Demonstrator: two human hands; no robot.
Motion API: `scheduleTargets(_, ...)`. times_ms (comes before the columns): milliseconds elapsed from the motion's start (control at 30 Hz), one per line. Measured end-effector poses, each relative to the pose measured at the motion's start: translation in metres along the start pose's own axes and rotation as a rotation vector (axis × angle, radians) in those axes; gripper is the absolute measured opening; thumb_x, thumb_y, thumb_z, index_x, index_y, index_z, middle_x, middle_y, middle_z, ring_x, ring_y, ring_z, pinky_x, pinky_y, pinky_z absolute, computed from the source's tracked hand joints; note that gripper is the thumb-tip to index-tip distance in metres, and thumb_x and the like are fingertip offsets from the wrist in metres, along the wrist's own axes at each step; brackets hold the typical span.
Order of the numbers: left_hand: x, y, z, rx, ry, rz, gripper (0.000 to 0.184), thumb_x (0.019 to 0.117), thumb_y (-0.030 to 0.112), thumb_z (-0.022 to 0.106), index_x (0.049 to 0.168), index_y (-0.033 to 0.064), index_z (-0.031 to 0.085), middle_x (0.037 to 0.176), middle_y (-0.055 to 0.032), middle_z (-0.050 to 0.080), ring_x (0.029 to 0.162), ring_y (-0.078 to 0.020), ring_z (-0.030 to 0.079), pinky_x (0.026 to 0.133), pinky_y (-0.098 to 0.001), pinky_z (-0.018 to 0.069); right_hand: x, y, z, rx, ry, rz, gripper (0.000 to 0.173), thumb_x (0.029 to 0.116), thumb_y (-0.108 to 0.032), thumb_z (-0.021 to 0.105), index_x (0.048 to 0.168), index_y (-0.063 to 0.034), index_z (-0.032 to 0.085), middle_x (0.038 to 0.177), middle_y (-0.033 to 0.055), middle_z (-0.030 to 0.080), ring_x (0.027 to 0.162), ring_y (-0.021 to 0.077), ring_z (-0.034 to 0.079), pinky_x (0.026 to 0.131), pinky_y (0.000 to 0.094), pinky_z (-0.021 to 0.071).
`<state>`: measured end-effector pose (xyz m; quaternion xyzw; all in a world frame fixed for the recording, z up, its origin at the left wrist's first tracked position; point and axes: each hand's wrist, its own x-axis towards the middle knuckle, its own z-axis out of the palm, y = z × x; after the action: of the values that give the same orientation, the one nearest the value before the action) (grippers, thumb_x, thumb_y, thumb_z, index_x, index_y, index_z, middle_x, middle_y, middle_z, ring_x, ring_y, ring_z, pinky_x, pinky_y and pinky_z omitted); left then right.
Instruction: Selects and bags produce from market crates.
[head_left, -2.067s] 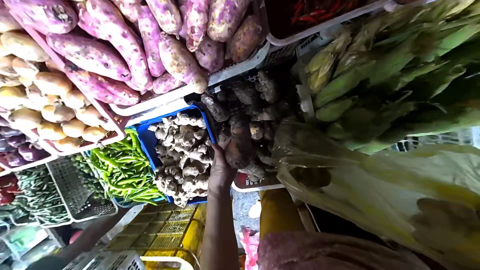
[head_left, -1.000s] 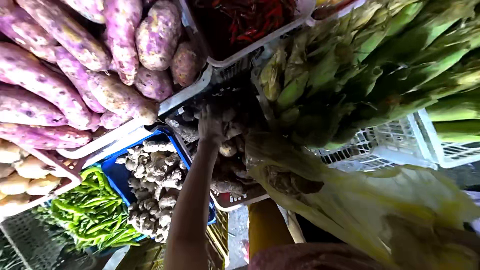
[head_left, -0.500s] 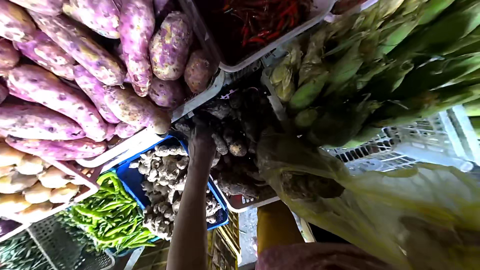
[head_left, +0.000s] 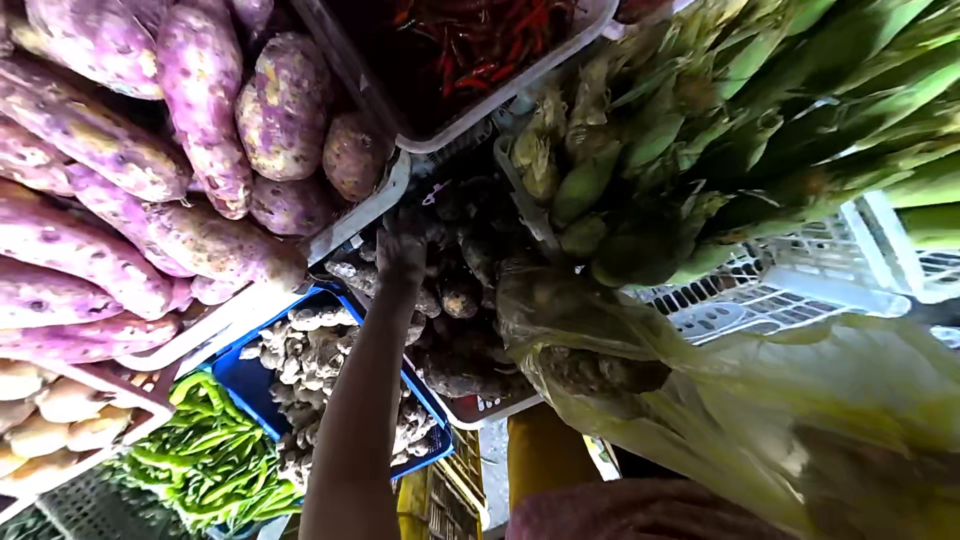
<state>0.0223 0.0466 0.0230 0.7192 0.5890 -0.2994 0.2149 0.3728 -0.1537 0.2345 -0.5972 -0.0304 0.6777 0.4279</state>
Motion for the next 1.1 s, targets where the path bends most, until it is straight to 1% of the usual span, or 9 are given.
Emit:
scheduleTargets(200, -0.033, 0.011, 0.008, -0.269, 0.153, 0.074, 0.039, 0.0929, 0.002, 0.067, 0.131, -0.0042, 0.062, 0.137, -0.0285, 0.058, 0.127, -0.0495, 0.055, 0.101, -0.0635, 0.0473, -0.001, -0.008, -0.001, 0.009, -0.075, -0.013, 0.023, 0.1008, -0.023, 0.054, 0.100, -0.0246, 0.077, 0.100, -0.0105, 0.076, 0.094, -0.0012, 0.070, 0.087, 0.0193, 0.0567)
scheduleTargets(333, -0.069, 0.047, -0.019, -0.593, -0.254, 0.169, 0.071, 0.0874, 0.014, 0.077, 0.152, 0.0133, 0.047, 0.158, -0.0181, 0.041, 0.144, -0.0410, 0.041, 0.113, -0.0649, 0.0378, 0.007, -0.018, 0.008, 0.086, 0.176, 0.044, 0.020, 0.0962, -0.023, 0.057, 0.085, -0.0258, 0.074, 0.085, -0.0092, 0.076, 0.081, -0.0034, 0.070, 0.075, 0.0136, 0.0568)
scheduleTargets(500, -0.156, 0.083, -0.030, -0.941, -0.419, 0.168, 0.063, 0.0996, 0.043, 0.063, 0.154, 0.0157, 0.045, 0.132, -0.0134, 0.063, 0.109, -0.0244, 0.067, 0.093, -0.0457, 0.0564, 0.004, -0.031, 0.011, -0.153, 0.287, 0.002, 0.030, 0.0985, -0.007, 0.047, 0.095, -0.0271, 0.069, 0.091, -0.0136, 0.075, 0.086, -0.0014, 0.070, 0.080, 0.0201, 0.0585)
scheduleTargets(600, -0.179, 0.122, -0.012, -1.001, -0.223, 0.129, 0.045, 0.0993, 0.020, 0.063, 0.139, -0.0009, 0.058, 0.125, -0.0223, 0.067, 0.110, -0.0314, 0.069, 0.098, -0.0463, 0.0552, -0.001, -0.033, 0.024, -0.576, 0.117, -0.142, 0.021, 0.1002, -0.006, 0.056, 0.113, -0.0176, 0.068, 0.102, -0.0214, 0.073, 0.097, -0.0116, 0.065, 0.090, 0.0135, 0.0544)
scheduleTargets(667, -0.190, 0.141, -0.007, -1.075, -0.032, 0.107, 0.026, 0.0960, 0.008, 0.063, 0.116, -0.0076, 0.069, 0.110, -0.0220, 0.072, 0.100, -0.0290, 0.072, 0.093, -0.0418, 0.0574, 0.003, -0.028, 0.031, -0.924, -0.059, -0.175, 0.040, 0.0920, -0.020, 0.072, 0.125, -0.0004, 0.062, 0.111, -0.0050, 0.071, 0.103, -0.0037, 0.064, 0.093, 0.0200, 0.0546)
scheduleTargets(767, -0.210, 0.148, -0.012, -1.269, 0.116, 0.066, 0.016, 0.0924, 0.006, 0.067, 0.101, -0.0075, 0.072, 0.091, -0.0164, 0.072, 0.079, -0.0169, 0.071, 0.077, -0.0299, 0.0593, 0.013, 0.005, 0.038, -1.364, -0.280, -0.248, 0.086, 0.0797, -0.048, 0.081, 0.135, 0.0134, 0.054, 0.130, 0.0309, 0.062, 0.123, 0.0393, 0.062, 0.102, 0.0535, 0.0509)
scheduleTargets(833, -0.225, 0.147, -0.022, -1.379, 0.125, 0.078, 0.012, 0.0892, 0.003, 0.068, 0.094, -0.0078, 0.070, 0.083, -0.0135, 0.070, 0.072, -0.0115, 0.067, 0.071, -0.0250, 0.0573, 0.021, 0.036, 0.051, -1.496, -0.291, -0.401, 0.092, 0.0714, -0.048, 0.083, 0.131, 0.0166, 0.055, 0.130, 0.0393, 0.058, 0.122, 0.0568, 0.057, 0.097, 0.0652, 0.0496)
scheduleTargets(933, -0.244, 0.151, -0.028, -1.513, 0.147, 0.080, 0.008, 0.0862, -0.001, 0.068, 0.091, -0.0074, 0.069, 0.081, -0.0111, 0.069, 0.072, -0.0079, 0.067, 0.071, -0.0225, 0.0571, 0.016, 0.055, 0.079, -1.566, -0.267, -0.384, 0.069, 0.0711, -0.022, 0.085, 0.122, 0.0167, 0.061, 0.121, 0.0369, 0.063, 0.114, 0.0532, 0.063, 0.094, 0.0619, 0.0531)
scheduleTargets(1100, -0.238, 0.125, -0.023, -1.476, 0.204, 0.207, 0.014, 0.0902, 0.003, 0.070, 0.100, -0.0057, 0.075, 0.094, -0.0128, 0.076, 0.086, -0.0110, 0.073, 0.083, -0.0254, 0.0596, 0.033, 0.055, 0.082, -1.397, -0.270, 0.227, 0.039, 0.1020, -0.017, 0.060, 0.124, 0.0146, 0.060, 0.110, 0.0321, 0.068, 0.104, 0.0448, 0.067, 0.095, 0.0593, 0.0517)
